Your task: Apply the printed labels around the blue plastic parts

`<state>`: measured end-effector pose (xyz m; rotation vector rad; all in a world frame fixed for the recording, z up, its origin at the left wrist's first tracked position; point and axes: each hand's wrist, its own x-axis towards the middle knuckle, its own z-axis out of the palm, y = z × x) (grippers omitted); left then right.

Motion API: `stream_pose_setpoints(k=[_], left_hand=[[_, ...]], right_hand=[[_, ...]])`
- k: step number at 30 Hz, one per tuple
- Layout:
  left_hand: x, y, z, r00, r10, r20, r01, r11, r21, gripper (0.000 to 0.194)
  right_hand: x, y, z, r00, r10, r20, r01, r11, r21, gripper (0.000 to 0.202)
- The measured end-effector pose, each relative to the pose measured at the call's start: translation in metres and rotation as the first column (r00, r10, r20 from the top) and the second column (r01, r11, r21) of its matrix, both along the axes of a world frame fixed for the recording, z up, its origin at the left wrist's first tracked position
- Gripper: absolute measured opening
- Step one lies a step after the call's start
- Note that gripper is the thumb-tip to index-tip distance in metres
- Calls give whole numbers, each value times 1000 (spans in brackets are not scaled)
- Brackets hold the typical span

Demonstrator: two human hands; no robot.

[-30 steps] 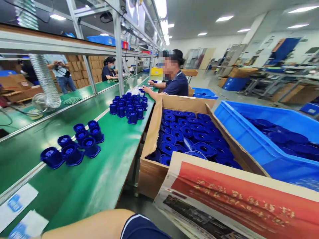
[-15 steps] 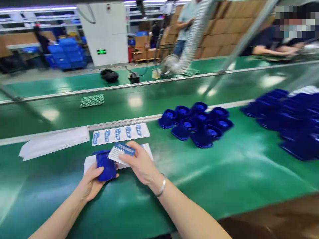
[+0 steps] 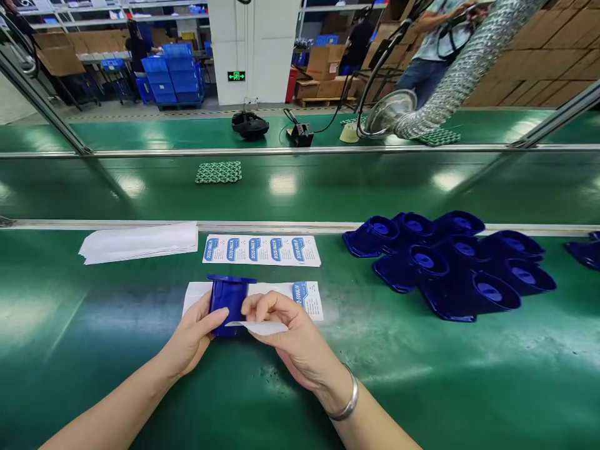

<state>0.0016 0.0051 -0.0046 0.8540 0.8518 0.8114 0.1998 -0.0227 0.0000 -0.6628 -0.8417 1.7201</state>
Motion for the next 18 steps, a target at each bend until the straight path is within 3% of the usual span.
stream_pose_setpoints(k=[5,11,18], left_hand=[[2,-2,-1,1000,19,-10,-19,1000,6,51],[3,-4,-1,1000,21,2,-21,1000,18,59],[4,-6,-3,1000,-4,22,3,999,48,59]], right_hand=[[-6,-1,-1,1000,16,21,-15,999,-35,25],[-8,-4,-5,992,-45,114,62,987,-151,31],[-9,-5,-10,981,-84,177,113,981,-158,35]])
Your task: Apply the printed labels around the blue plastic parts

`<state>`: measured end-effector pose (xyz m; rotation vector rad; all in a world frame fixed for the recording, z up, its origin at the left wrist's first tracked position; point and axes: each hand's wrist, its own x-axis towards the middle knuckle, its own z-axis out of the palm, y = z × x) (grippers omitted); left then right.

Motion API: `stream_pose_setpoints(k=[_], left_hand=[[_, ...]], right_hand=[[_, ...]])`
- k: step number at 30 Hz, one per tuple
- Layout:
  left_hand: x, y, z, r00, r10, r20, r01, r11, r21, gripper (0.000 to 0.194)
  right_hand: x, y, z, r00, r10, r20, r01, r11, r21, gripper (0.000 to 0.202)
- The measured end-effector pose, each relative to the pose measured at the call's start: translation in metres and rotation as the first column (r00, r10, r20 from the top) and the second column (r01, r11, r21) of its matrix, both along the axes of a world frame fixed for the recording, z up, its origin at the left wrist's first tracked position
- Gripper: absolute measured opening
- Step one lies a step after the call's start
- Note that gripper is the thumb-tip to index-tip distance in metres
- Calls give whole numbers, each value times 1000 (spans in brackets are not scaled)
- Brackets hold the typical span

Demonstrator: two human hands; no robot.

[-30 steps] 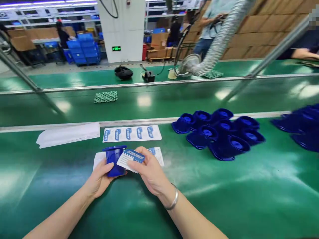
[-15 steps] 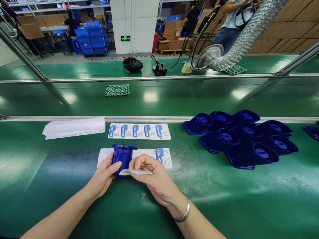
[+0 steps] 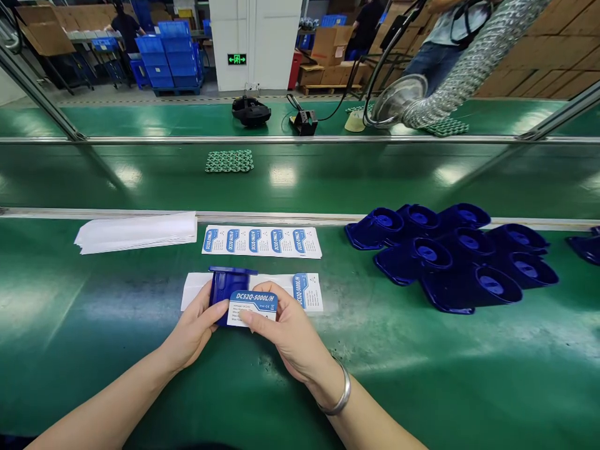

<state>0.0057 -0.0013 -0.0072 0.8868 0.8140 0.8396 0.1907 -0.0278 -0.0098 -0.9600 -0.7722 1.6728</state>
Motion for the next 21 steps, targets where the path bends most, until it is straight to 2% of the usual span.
stream_pose_setpoints(k=[8,21], left_hand=[[-1,-2,3,1000,-6,30,8,997,-75,58],[0,-2,4,1000,-18,24,20,996,-83,54]], right_hand=[[-1,1,2,1000,28,7,-28,1000,-10,34],[-1,3,1,999,24,27,-23,999,-28,38]])
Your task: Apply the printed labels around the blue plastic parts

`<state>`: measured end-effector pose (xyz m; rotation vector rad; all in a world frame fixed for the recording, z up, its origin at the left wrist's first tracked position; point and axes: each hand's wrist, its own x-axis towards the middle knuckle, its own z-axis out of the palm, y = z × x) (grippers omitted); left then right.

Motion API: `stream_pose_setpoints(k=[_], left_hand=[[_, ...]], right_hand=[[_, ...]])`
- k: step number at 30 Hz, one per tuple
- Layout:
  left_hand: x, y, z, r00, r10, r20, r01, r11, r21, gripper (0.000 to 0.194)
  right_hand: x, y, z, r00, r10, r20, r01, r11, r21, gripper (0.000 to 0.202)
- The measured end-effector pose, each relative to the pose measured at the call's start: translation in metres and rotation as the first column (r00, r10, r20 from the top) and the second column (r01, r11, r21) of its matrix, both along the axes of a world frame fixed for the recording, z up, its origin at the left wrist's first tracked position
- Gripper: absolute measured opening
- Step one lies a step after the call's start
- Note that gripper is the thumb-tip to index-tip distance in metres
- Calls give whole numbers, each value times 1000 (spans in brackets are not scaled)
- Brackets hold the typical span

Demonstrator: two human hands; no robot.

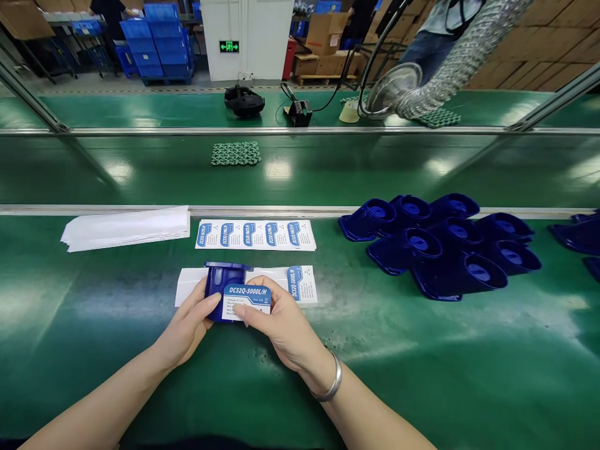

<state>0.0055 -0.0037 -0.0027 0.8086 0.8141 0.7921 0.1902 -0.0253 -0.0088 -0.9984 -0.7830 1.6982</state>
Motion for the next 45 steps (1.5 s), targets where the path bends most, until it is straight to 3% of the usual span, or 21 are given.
stream_pose_setpoints(k=[31,45], left_hand=[[1,0,8,1000,10,-8,-10,999,-52,58],[-2,1,2,995,-35,-89,40,997,62,63]], right_hand=[[-1,1,2,1000,-20,-8,20,1000,-5,38],[-2,1,5,999,-11,-38,10,1000,-16,38]])
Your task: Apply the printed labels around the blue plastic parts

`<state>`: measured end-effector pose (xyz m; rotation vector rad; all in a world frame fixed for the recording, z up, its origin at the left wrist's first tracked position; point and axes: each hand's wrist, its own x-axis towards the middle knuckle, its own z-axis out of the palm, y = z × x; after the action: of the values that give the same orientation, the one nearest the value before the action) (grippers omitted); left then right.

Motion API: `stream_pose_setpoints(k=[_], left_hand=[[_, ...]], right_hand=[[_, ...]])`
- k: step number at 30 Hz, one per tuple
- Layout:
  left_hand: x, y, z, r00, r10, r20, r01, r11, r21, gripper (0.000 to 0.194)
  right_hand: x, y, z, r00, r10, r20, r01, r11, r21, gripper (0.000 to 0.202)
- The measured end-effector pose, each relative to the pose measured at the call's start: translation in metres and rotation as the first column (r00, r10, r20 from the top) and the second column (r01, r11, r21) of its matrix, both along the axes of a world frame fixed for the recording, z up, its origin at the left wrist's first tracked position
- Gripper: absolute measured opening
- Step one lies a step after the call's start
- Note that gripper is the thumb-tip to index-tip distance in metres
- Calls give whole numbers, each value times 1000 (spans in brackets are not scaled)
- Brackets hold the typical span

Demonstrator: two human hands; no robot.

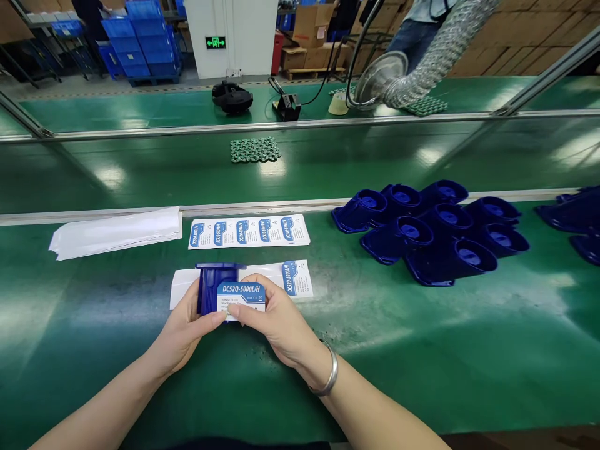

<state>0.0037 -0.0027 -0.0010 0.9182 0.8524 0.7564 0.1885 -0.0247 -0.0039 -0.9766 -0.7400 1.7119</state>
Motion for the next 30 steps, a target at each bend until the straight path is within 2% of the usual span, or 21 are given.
stream_pose_setpoints(k=[30], left_hand=[[0,0,1,1000,-6,-17,6,1000,13,69]], right_hand=[[-1,0,-2,998,7,-55,-5,1000,27,34]])
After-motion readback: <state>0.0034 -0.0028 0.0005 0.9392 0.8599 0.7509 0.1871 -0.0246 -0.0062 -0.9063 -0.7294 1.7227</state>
